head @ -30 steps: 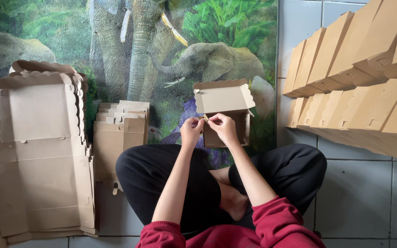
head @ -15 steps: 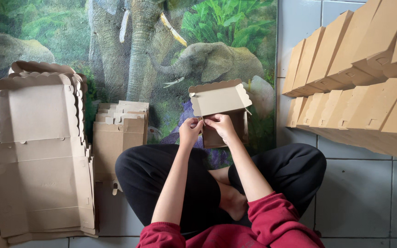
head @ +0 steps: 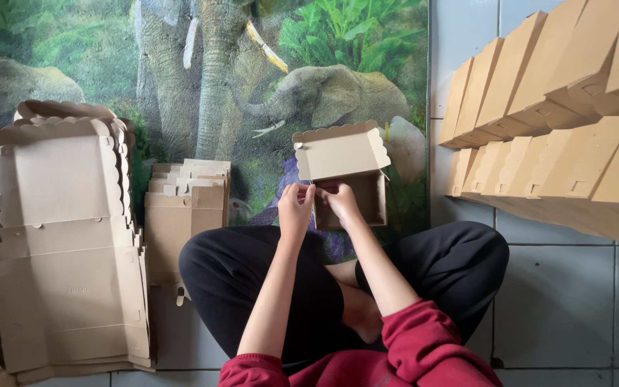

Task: The person sits on the floor and assembles flat cardboard pieces into small boxes by folding the sides and tucking in the tabs. They handle the cardboard by hand, folding and pressing the edges to form the box structure.

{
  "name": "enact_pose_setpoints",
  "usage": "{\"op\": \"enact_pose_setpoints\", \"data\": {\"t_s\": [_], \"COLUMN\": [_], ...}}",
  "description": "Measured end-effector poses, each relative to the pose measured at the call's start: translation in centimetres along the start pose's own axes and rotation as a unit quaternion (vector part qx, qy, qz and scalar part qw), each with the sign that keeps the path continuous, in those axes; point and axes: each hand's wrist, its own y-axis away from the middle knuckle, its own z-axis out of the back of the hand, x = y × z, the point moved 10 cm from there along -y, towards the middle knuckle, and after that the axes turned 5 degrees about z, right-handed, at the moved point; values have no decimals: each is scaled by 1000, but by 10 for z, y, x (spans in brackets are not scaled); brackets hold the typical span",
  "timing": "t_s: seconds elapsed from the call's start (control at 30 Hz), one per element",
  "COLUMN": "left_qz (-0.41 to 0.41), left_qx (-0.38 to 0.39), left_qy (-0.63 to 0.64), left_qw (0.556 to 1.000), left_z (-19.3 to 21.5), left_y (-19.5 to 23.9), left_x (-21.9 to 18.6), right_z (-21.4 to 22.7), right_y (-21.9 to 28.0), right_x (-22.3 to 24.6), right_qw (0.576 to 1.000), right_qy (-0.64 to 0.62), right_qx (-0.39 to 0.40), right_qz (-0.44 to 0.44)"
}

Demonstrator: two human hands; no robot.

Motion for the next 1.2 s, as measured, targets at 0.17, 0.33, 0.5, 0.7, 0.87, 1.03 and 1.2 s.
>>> {"op": "enact_pose_setpoints", "data": {"t_s": [0.17, 0.33, 0.5, 0.7, 0.87, 1.03, 1.2], "left_qz": [-137, -262, -200, -161, -210, -237, -265], "left_qx": [-69, -75, 75, 102, 70, 30, 62], "left_qy": [-63, -118, -191, -345, -400, -453, -413], "left_qw": [986, 955, 958, 919, 890, 859, 869], "left_z": [8, -25, -138, -196, -193, -161, -155], "left_y": [14, 55, 68, 68, 77, 90, 100], "left_x": [-36, -86, -55, -47, -35, -51, -35], "right_z": [94, 198, 186, 190, 174, 142, 175], "right_y": [55, 51, 17, 14, 18, 32, 22], "right_x": [88, 99, 62, 60, 65, 66, 65], "right_qw": [980, 923, 939, 956, 960, 949, 979], "right_qy": [98, 179, 295, 216, 223, 248, 171], "right_qx": [-73, -223, -35, -116, -29, 88, -29], "right_qz": [159, 259, 172, 160, 167, 172, 104]}}
